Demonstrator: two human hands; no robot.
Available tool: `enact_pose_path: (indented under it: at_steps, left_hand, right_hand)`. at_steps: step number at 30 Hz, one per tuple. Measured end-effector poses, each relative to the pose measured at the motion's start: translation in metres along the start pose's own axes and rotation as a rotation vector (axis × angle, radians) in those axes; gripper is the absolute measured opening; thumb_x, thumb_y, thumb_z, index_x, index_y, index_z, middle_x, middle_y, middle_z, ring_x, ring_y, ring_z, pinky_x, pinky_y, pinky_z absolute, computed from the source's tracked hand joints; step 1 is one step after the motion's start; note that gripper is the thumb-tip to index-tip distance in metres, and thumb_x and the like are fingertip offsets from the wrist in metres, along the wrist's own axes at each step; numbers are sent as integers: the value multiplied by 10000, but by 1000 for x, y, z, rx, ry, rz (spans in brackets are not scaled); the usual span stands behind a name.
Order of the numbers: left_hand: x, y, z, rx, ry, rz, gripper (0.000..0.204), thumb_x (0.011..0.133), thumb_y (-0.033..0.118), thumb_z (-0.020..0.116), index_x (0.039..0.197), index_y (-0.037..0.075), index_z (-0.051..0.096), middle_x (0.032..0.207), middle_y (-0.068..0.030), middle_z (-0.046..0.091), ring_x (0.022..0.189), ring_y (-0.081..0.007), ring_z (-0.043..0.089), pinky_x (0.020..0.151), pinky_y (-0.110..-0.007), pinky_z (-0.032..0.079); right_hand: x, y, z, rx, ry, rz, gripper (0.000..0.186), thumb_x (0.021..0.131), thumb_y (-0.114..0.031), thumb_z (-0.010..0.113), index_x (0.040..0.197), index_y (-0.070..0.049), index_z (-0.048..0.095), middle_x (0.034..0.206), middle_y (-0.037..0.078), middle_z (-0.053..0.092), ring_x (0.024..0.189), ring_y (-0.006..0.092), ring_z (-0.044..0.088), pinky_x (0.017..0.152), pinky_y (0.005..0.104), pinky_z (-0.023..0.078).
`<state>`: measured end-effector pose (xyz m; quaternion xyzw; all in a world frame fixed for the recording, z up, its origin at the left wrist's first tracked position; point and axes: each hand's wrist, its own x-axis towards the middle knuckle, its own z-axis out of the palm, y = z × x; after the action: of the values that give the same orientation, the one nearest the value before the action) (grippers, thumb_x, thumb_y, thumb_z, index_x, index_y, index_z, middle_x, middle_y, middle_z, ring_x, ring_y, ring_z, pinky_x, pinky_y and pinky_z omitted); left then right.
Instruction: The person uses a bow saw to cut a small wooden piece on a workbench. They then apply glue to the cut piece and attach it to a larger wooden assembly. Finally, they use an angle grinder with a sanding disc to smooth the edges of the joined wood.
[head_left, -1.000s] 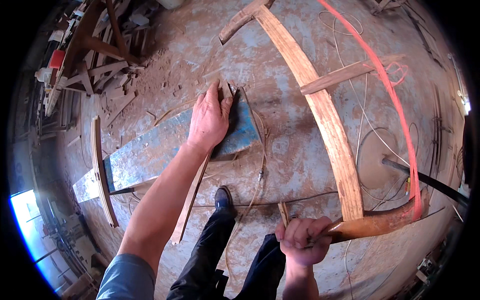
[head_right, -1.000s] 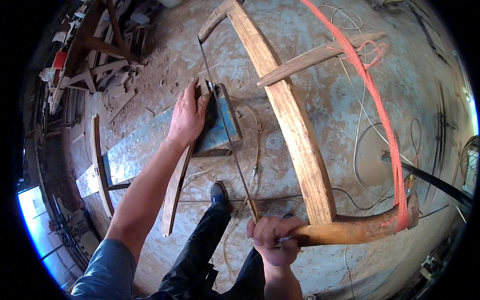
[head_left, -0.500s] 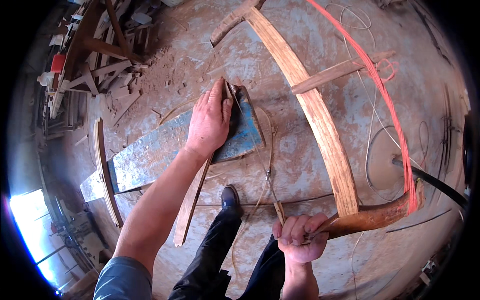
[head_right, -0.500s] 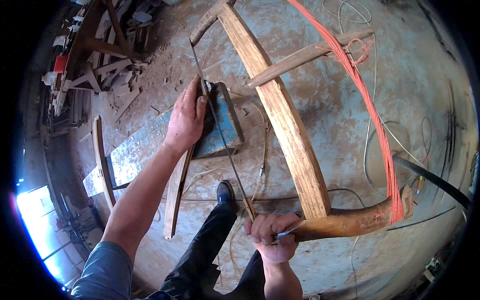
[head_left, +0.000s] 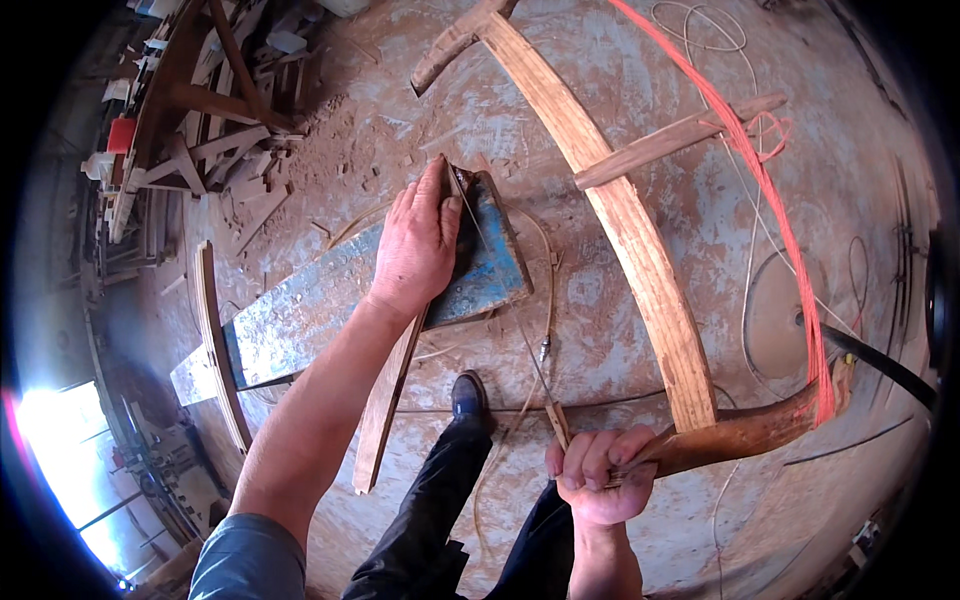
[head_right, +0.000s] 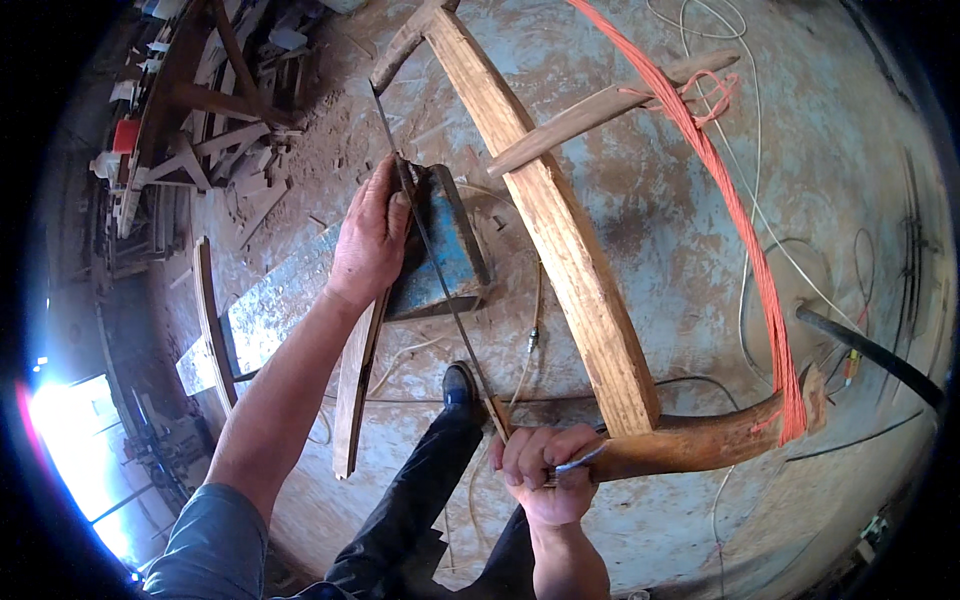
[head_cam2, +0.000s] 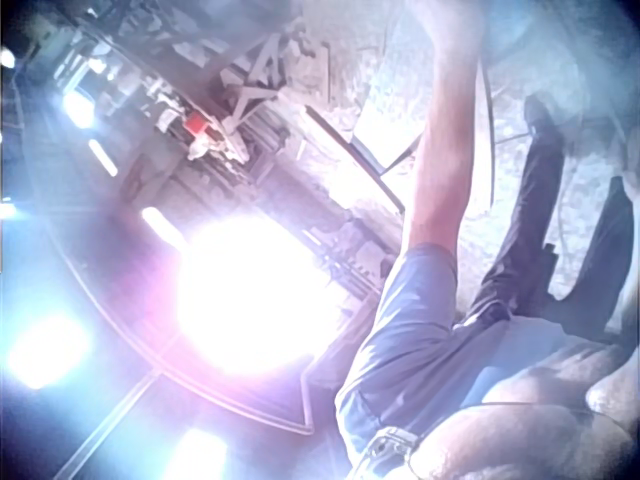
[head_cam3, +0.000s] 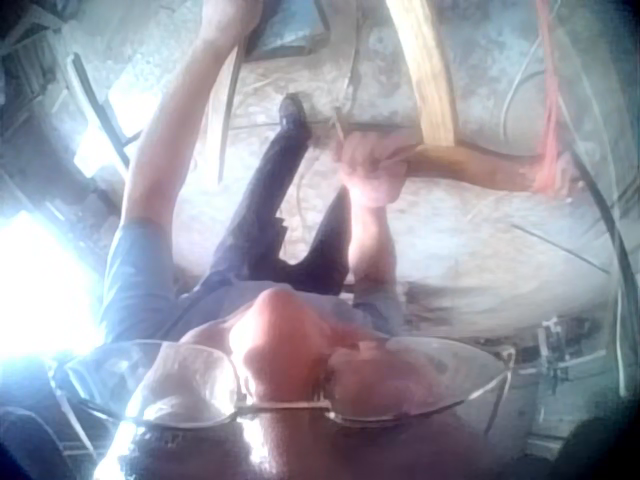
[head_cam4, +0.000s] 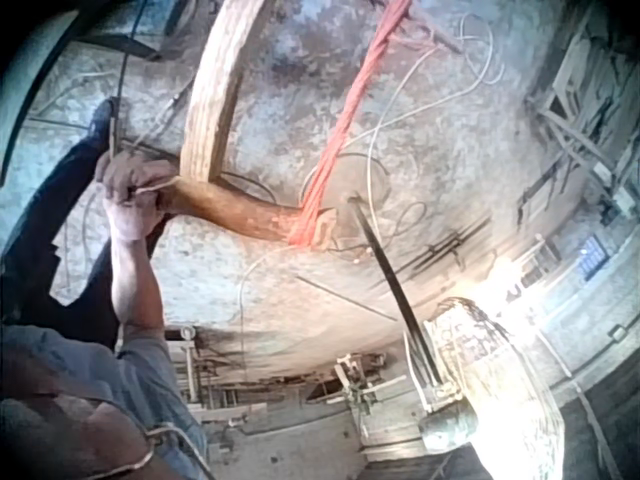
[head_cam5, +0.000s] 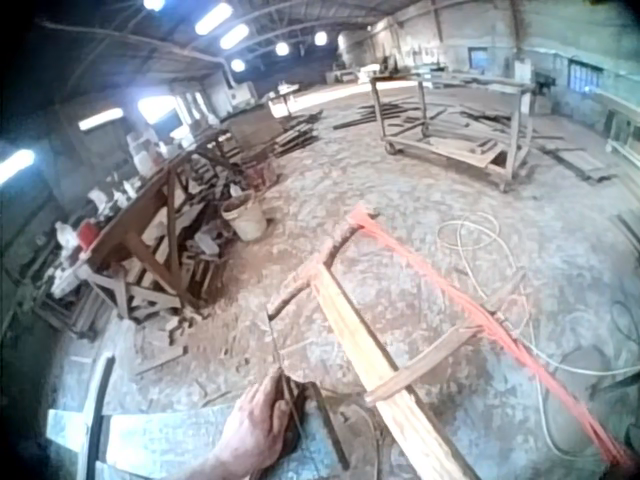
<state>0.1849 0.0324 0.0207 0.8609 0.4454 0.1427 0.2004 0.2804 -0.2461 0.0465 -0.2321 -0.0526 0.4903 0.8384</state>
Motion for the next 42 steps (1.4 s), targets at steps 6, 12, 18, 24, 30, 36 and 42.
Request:
enact_pose_path:
  at_steps: [6, 12, 18, 24, 30, 36, 42]
  left_hand:
    - [0, 3, -2, 10, -6, -30, 463, 988, 184, 471, 1386, -40, 400, 1225, -253, 554, 1161, -408, 521, 1004, -441, 421]
    - [0, 5, -4, 2, -42, -56, 462, 996, 195, 461, 1386, -44, 394, 1241, -262, 540, 1153, -422, 526, 983, -441, 443]
    - [0, 1, -3, 27, -16, -20, 479, 997, 192, 460, 1403, -47, 372, 1254, -268, 526, 1147, -435, 532, 970, -441, 456]
    - [2, 7, -7, 21, -52, -89, 458, 996, 147, 429, 1408, -46, 375, 1337, -278, 499, 1265, -421, 475, 1052, -422, 398]
    - [0, 8, -7, 23, -58, -86, 454, 996, 147, 428, 1403, -49, 381, 1335, -278, 499, 1255, -425, 483, 1045, -422, 406]
    - [2, 7, -4, 11, -49, -98, 459, 996, 142, 423, 1423, -20, 375, 1328, -275, 507, 1237, -424, 502, 1036, -425, 411]
    - [0, 3, -4, 63, -1, -36, 455, 1000, 150, 435, 1419, -20, 380, 1296, -277, 525, 1200, -430, 524, 999, -439, 439]
  right_hand:
    - [-5, 3, -2, 35, 27, 35, 190, 989, -253, 531, 916, -105, 437, 607, 42, 427, 556, 197, 443, 628, 413, 402]
    - [-7, 4, -12, -22, 8, 47, 193, 1002, -286, 489, 925, -119, 430, 581, 39, 412, 515, 180, 408, 591, 408, 406]
    - [-1, 8, -20, -22, -53, 35, 204, 1003, -303, 494, 935, -122, 430, 577, 45, 407, 508, 174, 401, 588, 406, 410]
    - [5, 7, -23, -24, -81, 86, 195, 987, -293, 520, 924, -128, 438, 579, 44, 407, 517, 184, 407, 595, 407, 401]
    - [7, 13, -25, -4, -57, 65, 177, 982, -276, 538, 928, -131, 453, 570, 41, 399, 517, 191, 417, 593, 405, 394]
    - [24, 28, -30, 8, -69, 77, 218, 1020, -311, 445, 900, -130, 434, 570, 30, 395, 521, 185, 417, 593, 402, 395]
    - [14, 18, -31, -40, -170, 70, 235, 1035, -332, 411, 915, -130, 430, 567, 20, 371, 525, 181, 408, 589, 390, 387]
